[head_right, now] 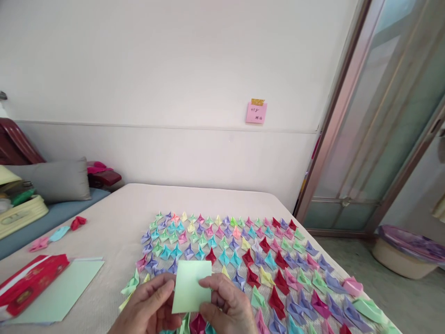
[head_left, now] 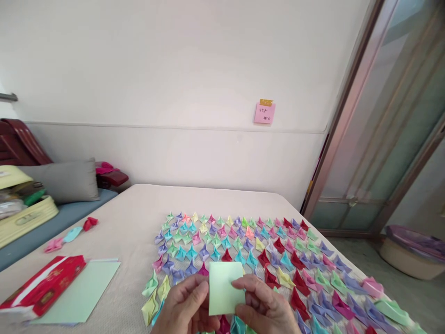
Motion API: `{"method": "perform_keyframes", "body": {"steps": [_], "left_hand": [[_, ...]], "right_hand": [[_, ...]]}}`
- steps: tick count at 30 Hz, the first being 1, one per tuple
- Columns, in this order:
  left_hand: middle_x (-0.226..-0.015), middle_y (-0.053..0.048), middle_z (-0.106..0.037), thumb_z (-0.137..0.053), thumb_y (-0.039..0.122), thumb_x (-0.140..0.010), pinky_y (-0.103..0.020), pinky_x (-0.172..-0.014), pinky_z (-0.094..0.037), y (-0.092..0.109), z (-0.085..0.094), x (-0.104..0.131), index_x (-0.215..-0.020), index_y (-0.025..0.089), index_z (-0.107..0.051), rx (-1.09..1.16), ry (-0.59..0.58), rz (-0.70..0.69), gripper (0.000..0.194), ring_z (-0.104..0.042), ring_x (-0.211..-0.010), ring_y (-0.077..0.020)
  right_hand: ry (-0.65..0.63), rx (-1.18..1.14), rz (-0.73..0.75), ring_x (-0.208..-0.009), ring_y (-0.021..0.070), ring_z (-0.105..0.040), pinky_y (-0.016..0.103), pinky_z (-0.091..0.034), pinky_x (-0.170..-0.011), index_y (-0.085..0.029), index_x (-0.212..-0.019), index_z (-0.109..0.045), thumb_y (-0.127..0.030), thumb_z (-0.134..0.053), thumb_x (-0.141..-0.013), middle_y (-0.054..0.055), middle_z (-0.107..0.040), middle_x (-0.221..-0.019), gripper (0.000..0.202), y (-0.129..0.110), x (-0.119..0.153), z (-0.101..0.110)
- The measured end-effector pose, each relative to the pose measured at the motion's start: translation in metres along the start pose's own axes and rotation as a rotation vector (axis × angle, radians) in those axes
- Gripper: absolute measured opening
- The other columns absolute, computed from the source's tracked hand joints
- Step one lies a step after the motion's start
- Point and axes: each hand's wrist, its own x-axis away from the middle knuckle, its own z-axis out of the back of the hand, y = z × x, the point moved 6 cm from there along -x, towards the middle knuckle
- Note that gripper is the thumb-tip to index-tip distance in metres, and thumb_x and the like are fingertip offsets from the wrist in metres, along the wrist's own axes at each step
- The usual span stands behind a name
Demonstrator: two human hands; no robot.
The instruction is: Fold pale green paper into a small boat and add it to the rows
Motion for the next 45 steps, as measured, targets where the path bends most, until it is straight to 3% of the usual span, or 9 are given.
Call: {"method": "perform_keyframes", "body": {"steps": [12, 18, 22, 25, 27, 29, 33, 39, 45], "left_hand": [[-0.059, 0.0, -0.072, -0.083, 0.04, -0.071, -0.017, -0.044, -0.05, 0.003, -0.008, 0.005, -0.073, 0.014, -0.068, 0.083, -0.03, 0.067, 0.03, -0.065, -0.043, -0.0096], [-0.059, -0.002, -0.074, -0.088, 0.032, -0.064, -0.019, -0.046, -0.051, -0.001, -0.006, 0.003, -0.09, 0.014, -0.074, 0.081, -0.019, 0.109, 0.035, -0.066, -0.044, -0.0122], [-0.069, -0.008, -0.078, -0.089, 0.024, -0.057, -0.019, -0.05, -0.051, -0.006, -0.004, 0.0, -0.1, 0.012, -0.074, -0.018, -0.03, 0.16, 0.047, -0.067, -0.048, -0.0122], [-0.071, -0.007, -0.078, -0.086, 0.027, -0.059, -0.021, -0.053, -0.051, 0.004, -0.001, 0.0, -0.097, 0.015, -0.076, -0.102, 0.051, -0.011, 0.041, -0.067, -0.054, -0.015], [-0.064, -0.003, -0.076, -0.081, 0.029, -0.064, -0.022, -0.055, -0.052, 0.015, 0.002, 0.003, -0.087, 0.017, -0.077, -0.259, 0.132, -0.222, 0.026, -0.066, -0.056, -0.0176], [-0.056, 0.0, -0.072, -0.077, 0.03, -0.068, -0.023, -0.055, -0.052, 0.023, 0.003, 0.008, -0.077, 0.019, -0.076, -0.438, 0.217, -0.39, 0.014, -0.065, -0.055, -0.0186], [-0.067, -0.003, -0.077, -0.072, 0.035, -0.075, -0.026, -0.058, -0.055, 0.022, 0.005, 0.011, -0.096, 0.02, -0.075, -0.491, 0.231, -0.427, 0.026, -0.067, -0.063, -0.022], [-0.096, -0.013, -0.082, -0.08, 0.034, -0.069, -0.035, -0.071, -0.057, 0.014, 0.007, 0.006, -0.115, 0.016, -0.066, -0.081, 0.151, -0.257, 0.051, -0.073, -0.087, -0.0314], [-0.092, -0.014, -0.082, -0.085, 0.029, -0.062, -0.035, -0.066, -0.056, 0.013, 0.004, 0.006, -0.107, 0.016, -0.069, 0.009, 0.104, -0.206, 0.049, -0.075, -0.082, -0.0331]], "right_hand": [[-0.051, -0.011, -0.028, -0.055, 0.0078, -0.04, 0.021, -0.032, -0.05, -0.031, -0.079, -0.079, -0.028, -0.084, -0.06, -0.001, -0.061, -0.077, 0.02, 0.021, -0.002, 0.006], [-0.049, -0.039, -0.039, -0.057, 0.0095, -0.046, 0.022, -0.035, -0.052, -0.031, -0.078, -0.08, -0.019, -0.08, -0.059, -0.002, -0.061, -0.077, 0.023, 0.012, 0.0, 0.001], [-0.029, 0.152, 0.062, -0.052, 0.0081, -0.044, 0.021, -0.035, -0.05, -0.035, -0.086, -0.079, -0.012, -0.072, -0.063, -0.003, -0.062, -0.073, 0.033, 0.0, -0.001, 0.004], [0.036, 0.376, 0.188, -0.059, 0.0126, -0.057, 0.025, -0.046, -0.057, -0.04, -0.11, -0.071, -0.012, -0.067, -0.069, -0.001, -0.067, -0.091, 0.049, -0.011, 0.002, 0.009], [0.097, 0.553, 0.351, -0.093, 0.0237, -0.066, 0.032, -0.053, -0.076, -0.042, -0.126, -0.06, -0.013, -0.059, -0.078, 0.005, -0.064, -0.119, 0.056, -0.019, 0.007, 0.007], [0.114, 0.728, 0.548, -0.127, 0.0323, -0.05, 0.043, -0.047, -0.095, -0.043, -0.132, -0.054, -0.013, -0.05, -0.085, 0.005, -0.05, -0.141, 0.056, -0.024, 0.016, -0.002], [0.03, 0.828, 0.747, -0.135, 0.0371, -0.04, 0.052, -0.038, -0.106, -0.047, -0.12, -0.063, -0.015, -0.057, -0.086, -0.001, -0.042, -0.15, 0.046, -0.013, 0.03, -0.018], [-0.063, 0.54, 0.528, -0.13, 0.0324, -0.052, 0.032, -0.057, -0.087, -0.036, -0.097, -0.075, -0.022, -0.066, -0.084, 0.005, -0.049, -0.147, 0.021, 0.0, 0.021, -0.008], [-0.165, 0.226, 0.241, -0.124, 0.0345, -0.057, 0.035, -0.055, -0.087, -0.033, -0.086, -0.079, -0.038, -0.083, -0.07, 0.008, -0.054, -0.142, 0.017, 0.008, 0.011, -0.008]]}}
